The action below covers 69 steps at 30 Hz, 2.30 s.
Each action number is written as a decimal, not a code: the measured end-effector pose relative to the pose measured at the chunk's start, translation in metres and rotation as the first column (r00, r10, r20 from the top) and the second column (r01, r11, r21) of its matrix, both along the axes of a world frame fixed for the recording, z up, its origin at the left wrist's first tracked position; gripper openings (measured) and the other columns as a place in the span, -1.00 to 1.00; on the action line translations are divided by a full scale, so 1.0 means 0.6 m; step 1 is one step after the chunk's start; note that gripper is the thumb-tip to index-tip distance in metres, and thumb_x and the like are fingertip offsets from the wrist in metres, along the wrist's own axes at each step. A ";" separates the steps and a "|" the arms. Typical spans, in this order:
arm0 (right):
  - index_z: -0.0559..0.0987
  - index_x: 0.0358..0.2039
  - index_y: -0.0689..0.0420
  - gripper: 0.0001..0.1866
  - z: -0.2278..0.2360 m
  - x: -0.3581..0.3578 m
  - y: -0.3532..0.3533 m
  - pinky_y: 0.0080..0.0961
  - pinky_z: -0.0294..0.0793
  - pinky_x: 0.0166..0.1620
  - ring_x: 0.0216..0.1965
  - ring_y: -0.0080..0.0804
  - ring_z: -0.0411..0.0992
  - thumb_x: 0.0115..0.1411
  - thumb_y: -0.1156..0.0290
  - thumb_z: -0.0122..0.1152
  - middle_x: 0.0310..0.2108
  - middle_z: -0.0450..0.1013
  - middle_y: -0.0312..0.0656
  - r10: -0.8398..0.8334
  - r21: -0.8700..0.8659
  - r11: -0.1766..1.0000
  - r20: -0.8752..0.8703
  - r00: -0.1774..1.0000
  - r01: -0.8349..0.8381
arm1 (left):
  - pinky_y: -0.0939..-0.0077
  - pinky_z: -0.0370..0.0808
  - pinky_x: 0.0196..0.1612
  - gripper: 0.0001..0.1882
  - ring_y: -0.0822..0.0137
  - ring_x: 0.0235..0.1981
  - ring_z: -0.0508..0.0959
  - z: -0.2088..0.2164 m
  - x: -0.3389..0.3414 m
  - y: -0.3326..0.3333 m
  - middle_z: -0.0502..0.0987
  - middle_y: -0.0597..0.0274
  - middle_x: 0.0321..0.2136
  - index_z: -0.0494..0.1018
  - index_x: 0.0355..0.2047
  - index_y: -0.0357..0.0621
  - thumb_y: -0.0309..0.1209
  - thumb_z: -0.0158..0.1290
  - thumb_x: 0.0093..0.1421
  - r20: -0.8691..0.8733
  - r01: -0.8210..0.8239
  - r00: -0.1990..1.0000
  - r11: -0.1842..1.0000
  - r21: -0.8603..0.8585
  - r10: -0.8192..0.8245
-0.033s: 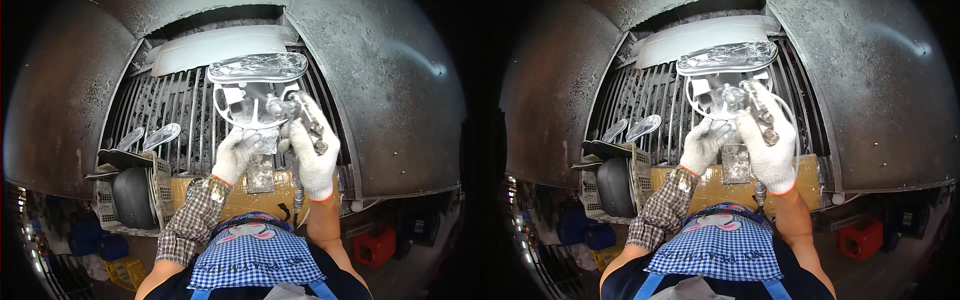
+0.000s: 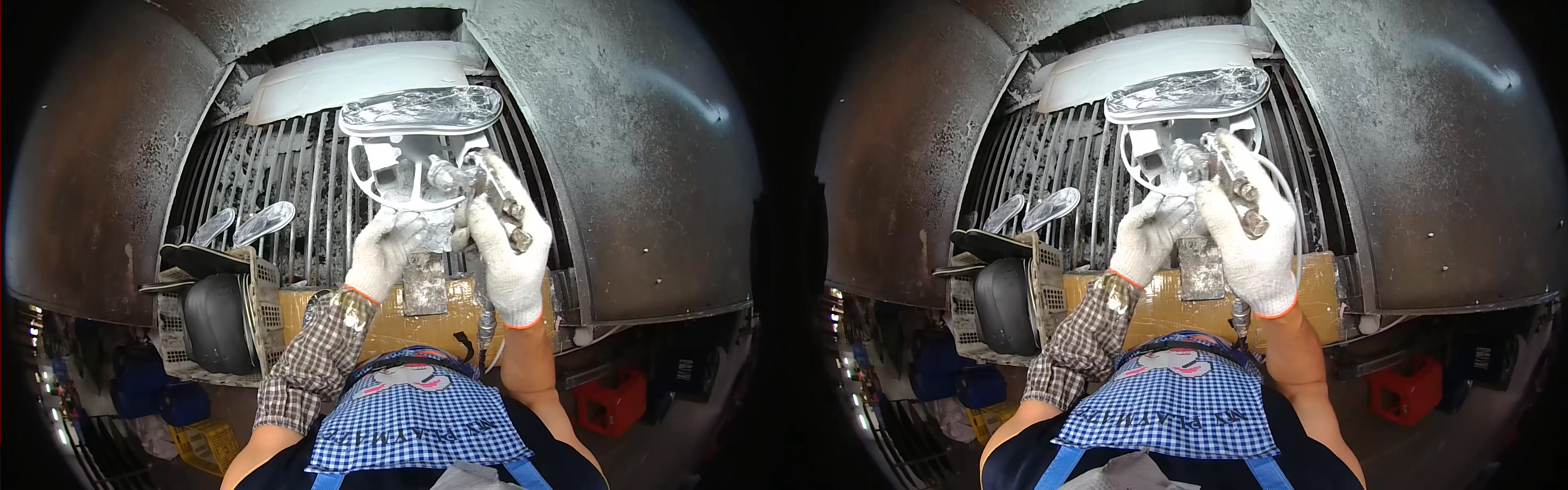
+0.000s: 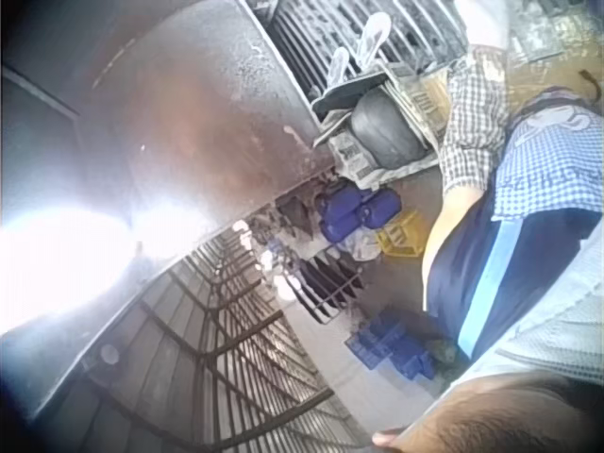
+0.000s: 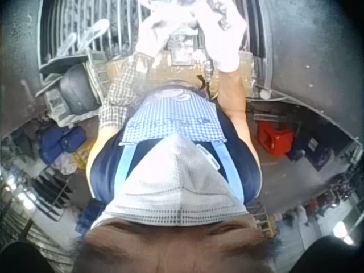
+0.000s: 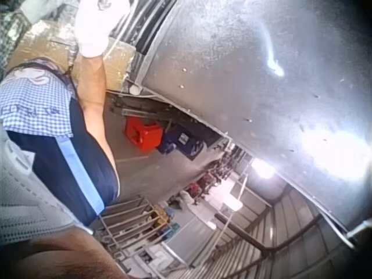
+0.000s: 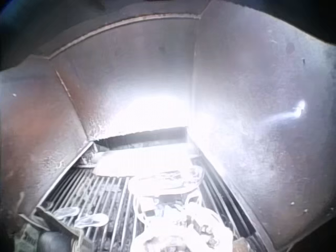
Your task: The person spray paints white plastic parts, including a fan-like object and a shoe sole, using a spray gun. They handle the items one by one, rotating them to apply the coating, and place them on a metal grate to dry.
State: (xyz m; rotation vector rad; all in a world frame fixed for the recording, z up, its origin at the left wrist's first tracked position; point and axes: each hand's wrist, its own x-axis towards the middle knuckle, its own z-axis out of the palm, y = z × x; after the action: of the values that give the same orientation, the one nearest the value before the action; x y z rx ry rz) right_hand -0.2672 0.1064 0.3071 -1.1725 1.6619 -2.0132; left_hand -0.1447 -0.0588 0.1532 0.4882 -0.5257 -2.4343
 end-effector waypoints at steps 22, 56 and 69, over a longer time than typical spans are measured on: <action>0.36 0.45 0.35 -0.44 0.010 -0.028 0.075 -0.71 0.53 -0.31 -0.38 -0.69 0.47 0.52 0.46 0.17 -0.29 0.55 -0.24 -0.269 -0.008 0.962 0.177 0.947 0.274 | -0.12 0.54 0.32 -0.32 -0.17 0.19 0.58 0.014 0.028 -0.035 0.50 -0.26 0.23 0.30 0.38 -0.37 -0.33 0.16 0.31 0.003 -0.053 0.999 0.995 -0.086 0.053; 0.37 0.43 0.41 -0.44 0.055 0.002 0.135 -0.71 0.52 -0.28 -0.39 -0.71 0.47 0.46 0.55 0.18 -0.16 0.63 -0.18 -0.178 -0.016 0.981 0.315 0.932 0.193 | -0.16 0.56 0.31 -0.48 -0.19 0.21 0.58 0.005 -0.023 0.017 0.55 -0.22 0.19 0.38 0.27 -0.40 -0.44 0.09 0.34 -0.006 0.016 1.000 1.000 0.018 -0.015; 0.37 0.44 0.39 -0.44 0.046 -0.013 0.150 -0.70 0.53 -0.28 -0.39 -0.69 0.49 0.46 0.58 0.16 -0.32 0.58 -0.22 -0.129 -0.035 0.987 0.421 0.898 0.158 | -0.11 0.57 0.30 -0.44 -0.20 0.26 0.55 0.023 0.016 -0.033 0.51 -0.27 0.25 0.34 0.31 -0.43 -0.38 0.09 0.38 -0.013 -0.018 1.000 0.997 -0.077 0.017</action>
State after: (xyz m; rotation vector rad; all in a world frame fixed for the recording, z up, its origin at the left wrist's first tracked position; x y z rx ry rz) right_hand -0.2752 0.1964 0.3345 -0.5847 1.5040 -2.2287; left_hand -0.1348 -0.0788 0.1672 0.4435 -0.6046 -2.3887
